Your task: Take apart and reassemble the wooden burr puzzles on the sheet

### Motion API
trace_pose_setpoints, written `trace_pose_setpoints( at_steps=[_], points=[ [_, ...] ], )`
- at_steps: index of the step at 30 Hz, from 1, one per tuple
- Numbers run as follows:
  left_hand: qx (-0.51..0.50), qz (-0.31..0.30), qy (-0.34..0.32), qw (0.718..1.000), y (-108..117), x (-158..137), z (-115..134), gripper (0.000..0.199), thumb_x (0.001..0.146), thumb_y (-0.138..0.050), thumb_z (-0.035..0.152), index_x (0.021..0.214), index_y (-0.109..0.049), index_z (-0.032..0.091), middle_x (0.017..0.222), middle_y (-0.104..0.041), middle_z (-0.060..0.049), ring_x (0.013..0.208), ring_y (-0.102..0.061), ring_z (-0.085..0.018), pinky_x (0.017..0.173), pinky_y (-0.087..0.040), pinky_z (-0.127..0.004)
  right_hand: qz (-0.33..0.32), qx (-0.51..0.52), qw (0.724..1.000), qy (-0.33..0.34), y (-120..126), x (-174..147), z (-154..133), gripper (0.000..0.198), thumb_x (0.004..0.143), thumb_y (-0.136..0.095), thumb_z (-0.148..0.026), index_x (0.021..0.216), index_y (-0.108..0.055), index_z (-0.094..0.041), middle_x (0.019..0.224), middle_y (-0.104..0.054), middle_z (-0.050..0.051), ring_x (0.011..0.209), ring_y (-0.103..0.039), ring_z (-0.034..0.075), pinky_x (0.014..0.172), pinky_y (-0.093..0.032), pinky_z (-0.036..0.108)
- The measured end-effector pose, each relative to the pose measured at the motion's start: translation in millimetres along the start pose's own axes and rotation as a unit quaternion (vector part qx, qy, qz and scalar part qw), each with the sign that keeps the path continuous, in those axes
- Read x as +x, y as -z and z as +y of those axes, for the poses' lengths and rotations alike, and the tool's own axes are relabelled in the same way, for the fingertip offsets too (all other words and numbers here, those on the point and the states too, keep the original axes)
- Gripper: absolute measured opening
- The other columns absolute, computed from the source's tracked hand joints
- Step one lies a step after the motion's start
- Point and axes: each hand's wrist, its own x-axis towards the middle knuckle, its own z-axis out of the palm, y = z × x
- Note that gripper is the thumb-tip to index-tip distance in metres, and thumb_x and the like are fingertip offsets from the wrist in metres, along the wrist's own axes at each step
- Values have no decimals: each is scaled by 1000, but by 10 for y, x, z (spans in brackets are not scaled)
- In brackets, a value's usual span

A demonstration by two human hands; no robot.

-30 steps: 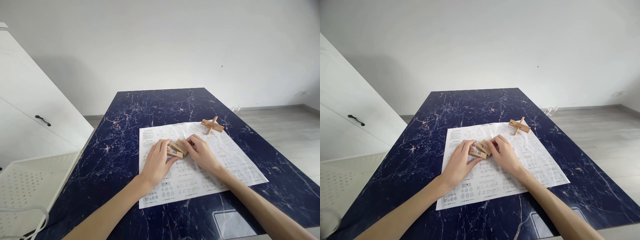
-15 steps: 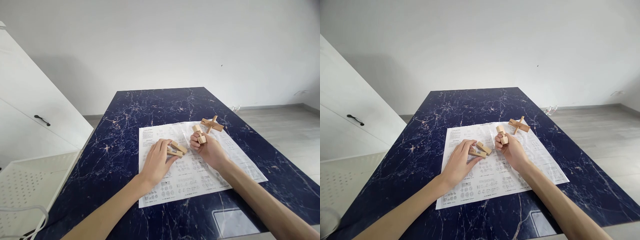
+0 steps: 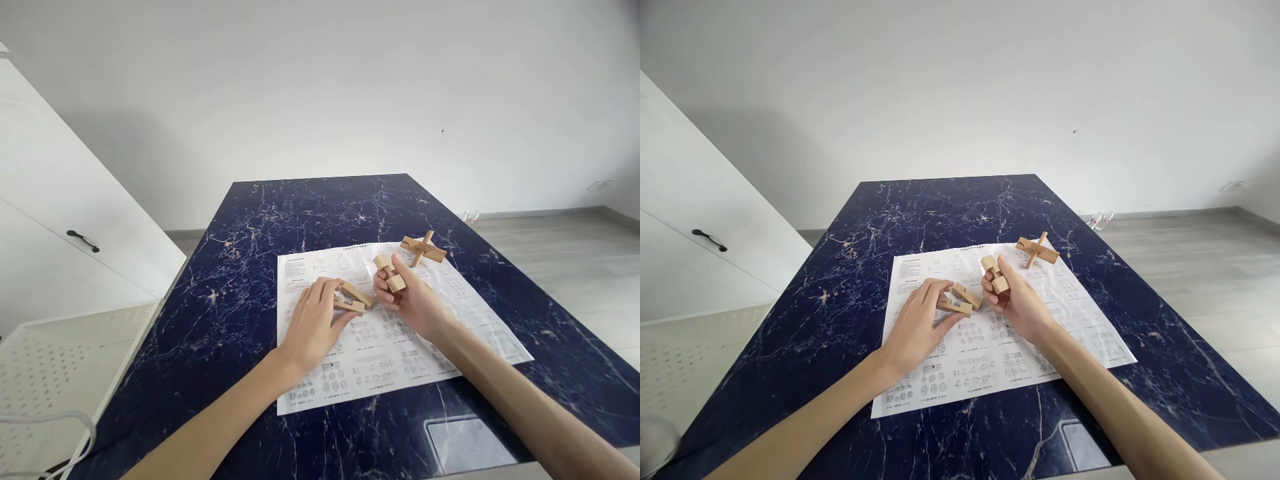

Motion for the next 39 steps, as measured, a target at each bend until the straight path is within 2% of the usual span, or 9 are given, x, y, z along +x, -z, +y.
trace_pose_setpoints(
  at_steps=[3,9,13,18,23,27,31,36,39],
  points=[
    [-2,3,1,1000,-8,-1,-3,47,94,-80,31,130,-51,25,127,-67,-9,111,-69,-33,94,-59,-52,-9,10,1000,-13,13,7,-1,48,91,-77,-65,80,-62,-21,73,-49,-2,53,-34,9,42,-29,22],
    [-5,-20,2,1000,-17,6,-7,37,97,-78,29,124,-53,25,97,-71,-1,95,-69,-28,87,-57,-48,-15,18,1000,-19,42,35,13,46,92,-76,-64,85,-64,-20,73,-50,-3,52,-34,8,41,-28,21],
    [-33,-13,-2,999,-5,5,3,28,103,-70,35,124,-53,26,95,-71,-1,93,-69,-26,83,-57,-44,-11,-19,1000,-17,50,32,35,46,94,-73,-66,91,-68,-20,73,-52,-3,51,-37,8,43,-31,21],
    [-74,-5,2,997,9,-8,13,28,105,-67,36,127,-53,27,94,-72,0,91,-70,-25,84,-58,-43,-8,-55,998,-13,45,10,55,49,94,-71,-69,97,-71,-20,70,-56,-1,49,-37,9,43,-30,24],
    [-154,7,27,988,40,-4,61,23,108,-59,39,126,-54,27,100,-75,-2,92,-73,-23,80,-59,-39,-23,-67,997,7,51,9,55,46,98,-66,-68,97,-71,-21,82,-65,3,55,-41,12,48,-36,27],
    [-223,10,60,973,62,8,106,22,109,-56,38,126,-52,26,110,-77,-5,95,-73,-22,75,-57,-34,-78,-77,994,6,28,-23,35,46,103,-58,-67,96,-71,-23,77,-64,2,57,-42,14,52,-37,27],
    [-275,1,85,958,63,24,113,22,109,-56,37,127,-52,25,112,-77,-6,99,-74,-22,82,-56,-36,-163,-86,983,1,-16,-58,32,48,106,-53,-65,100,-73,-21,76,-65,4,63,-50,16,55,-41,27],
    [-336,-16,110,935,43,34,83,25,108,-57,37,129,-50,25,111,-77,-8,103,-74,-24,89,-55,-40,-202,-73,977,-5,-5,-53,53,52,104,-56,-66,111,-78,-19,97,-72,11,80,-62,19,56,-46,25],
    [-356,-21,104,928,29,31,71,25,109,-56,37,129,-49,25,112,-77,-8,103,-74,-24,91,-56,-42,-215,-68,974,-18,-3,-57,39,56,103,-56,-70,111,-79,-20,93,-72,10,81,-64,20,62,-50,26]
  ],
)
